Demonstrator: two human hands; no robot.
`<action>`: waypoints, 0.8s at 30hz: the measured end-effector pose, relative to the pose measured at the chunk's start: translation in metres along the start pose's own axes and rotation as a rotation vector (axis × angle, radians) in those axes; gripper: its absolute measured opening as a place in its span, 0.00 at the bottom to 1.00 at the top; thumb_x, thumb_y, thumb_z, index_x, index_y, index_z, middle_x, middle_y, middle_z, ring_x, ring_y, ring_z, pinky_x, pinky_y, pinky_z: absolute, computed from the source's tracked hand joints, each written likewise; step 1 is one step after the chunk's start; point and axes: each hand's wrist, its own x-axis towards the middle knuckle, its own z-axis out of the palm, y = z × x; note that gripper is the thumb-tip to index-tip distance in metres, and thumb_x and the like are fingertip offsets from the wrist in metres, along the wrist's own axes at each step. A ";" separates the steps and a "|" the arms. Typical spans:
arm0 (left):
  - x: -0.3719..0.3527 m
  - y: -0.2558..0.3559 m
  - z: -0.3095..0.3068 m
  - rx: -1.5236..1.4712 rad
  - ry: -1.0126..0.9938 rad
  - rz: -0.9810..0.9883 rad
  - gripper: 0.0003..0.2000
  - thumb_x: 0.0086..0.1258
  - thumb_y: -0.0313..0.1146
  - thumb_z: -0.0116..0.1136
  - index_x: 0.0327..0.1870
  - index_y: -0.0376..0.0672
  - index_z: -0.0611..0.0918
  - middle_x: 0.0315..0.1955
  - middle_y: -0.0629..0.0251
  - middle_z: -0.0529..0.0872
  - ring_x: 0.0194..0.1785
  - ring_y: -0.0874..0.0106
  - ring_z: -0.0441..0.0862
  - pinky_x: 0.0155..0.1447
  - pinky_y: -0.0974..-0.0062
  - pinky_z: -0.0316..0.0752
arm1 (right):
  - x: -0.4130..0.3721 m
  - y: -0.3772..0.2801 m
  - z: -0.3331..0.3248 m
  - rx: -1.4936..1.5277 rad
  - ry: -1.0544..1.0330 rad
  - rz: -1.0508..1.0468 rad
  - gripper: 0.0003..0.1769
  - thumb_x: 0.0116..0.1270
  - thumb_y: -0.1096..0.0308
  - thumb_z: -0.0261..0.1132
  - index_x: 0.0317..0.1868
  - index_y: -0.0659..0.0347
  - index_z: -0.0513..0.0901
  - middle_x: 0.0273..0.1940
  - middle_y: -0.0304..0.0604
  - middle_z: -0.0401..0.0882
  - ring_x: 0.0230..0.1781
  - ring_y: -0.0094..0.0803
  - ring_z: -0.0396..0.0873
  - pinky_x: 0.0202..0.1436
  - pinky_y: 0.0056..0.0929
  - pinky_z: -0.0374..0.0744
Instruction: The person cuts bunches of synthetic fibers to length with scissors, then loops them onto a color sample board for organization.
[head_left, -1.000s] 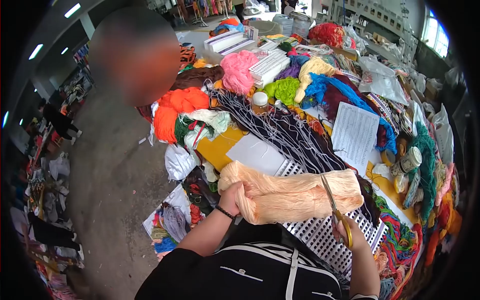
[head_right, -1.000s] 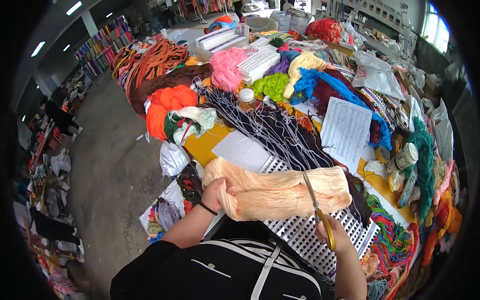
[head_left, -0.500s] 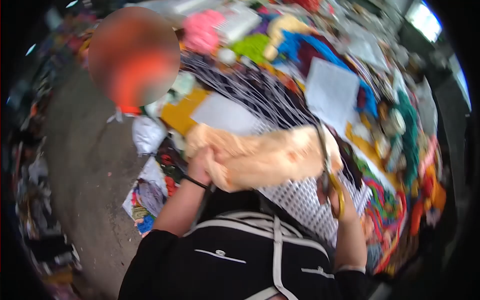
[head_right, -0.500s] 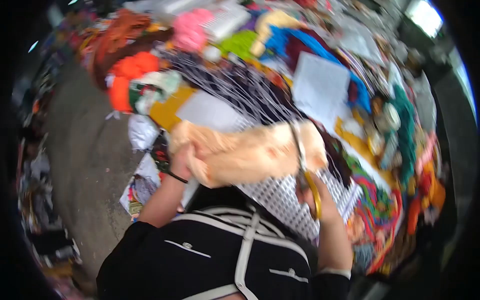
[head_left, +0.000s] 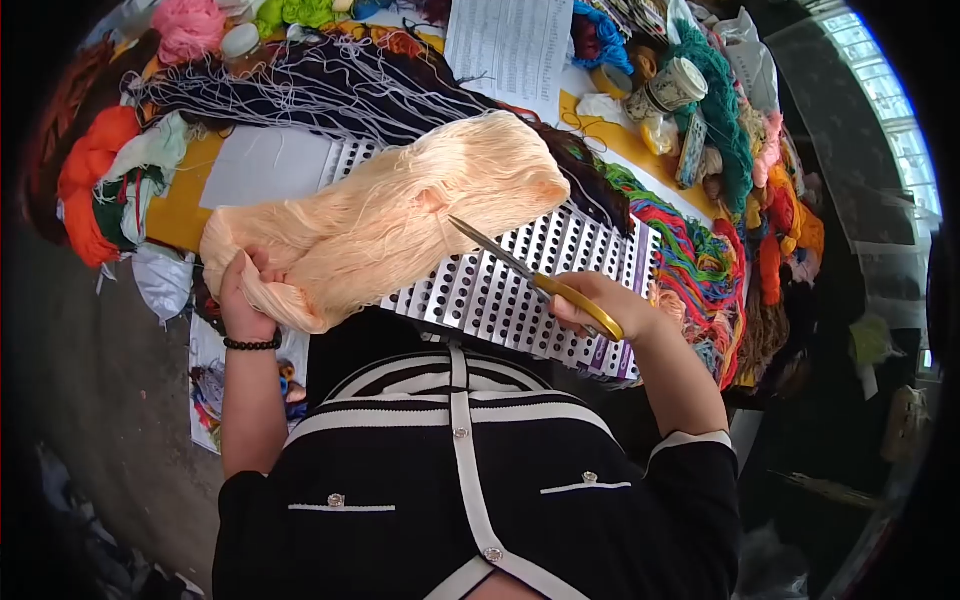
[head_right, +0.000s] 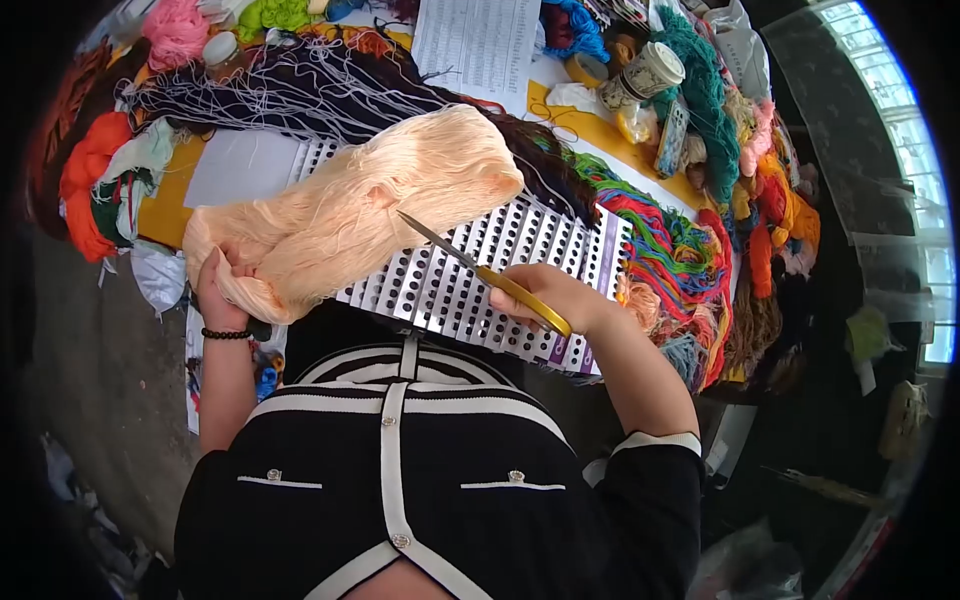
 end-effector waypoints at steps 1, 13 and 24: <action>0.000 -0.001 0.003 0.001 0.064 0.021 0.10 0.65 0.41 0.55 0.41 0.47 0.78 0.33 0.72 0.81 0.33 0.72 0.75 0.38 0.69 0.72 | 0.004 0.002 0.000 -0.018 -0.021 0.017 0.35 0.58 0.34 0.59 0.38 0.65 0.76 0.19 0.32 0.70 0.18 0.19 0.69 0.22 0.18 0.69; -0.007 0.003 0.017 -0.007 0.075 0.019 0.09 0.65 0.40 0.55 0.40 0.46 0.77 0.32 0.72 0.82 0.26 0.79 0.72 0.41 0.74 0.70 | 0.013 -0.006 0.021 0.259 -0.030 -0.241 0.24 0.61 0.48 0.65 0.38 0.63 0.75 0.21 0.29 0.69 0.17 0.16 0.67 0.21 0.15 0.68; -0.119 0.190 0.114 -0.027 -0.785 0.238 0.23 0.74 0.47 0.42 0.63 0.41 0.66 0.24 0.75 0.69 0.24 0.83 0.67 0.39 0.75 0.71 | 0.041 -0.071 0.094 0.289 0.120 -0.815 0.14 0.53 0.68 0.71 0.32 0.61 0.72 0.28 0.31 0.66 0.29 0.20 0.65 0.35 0.22 0.67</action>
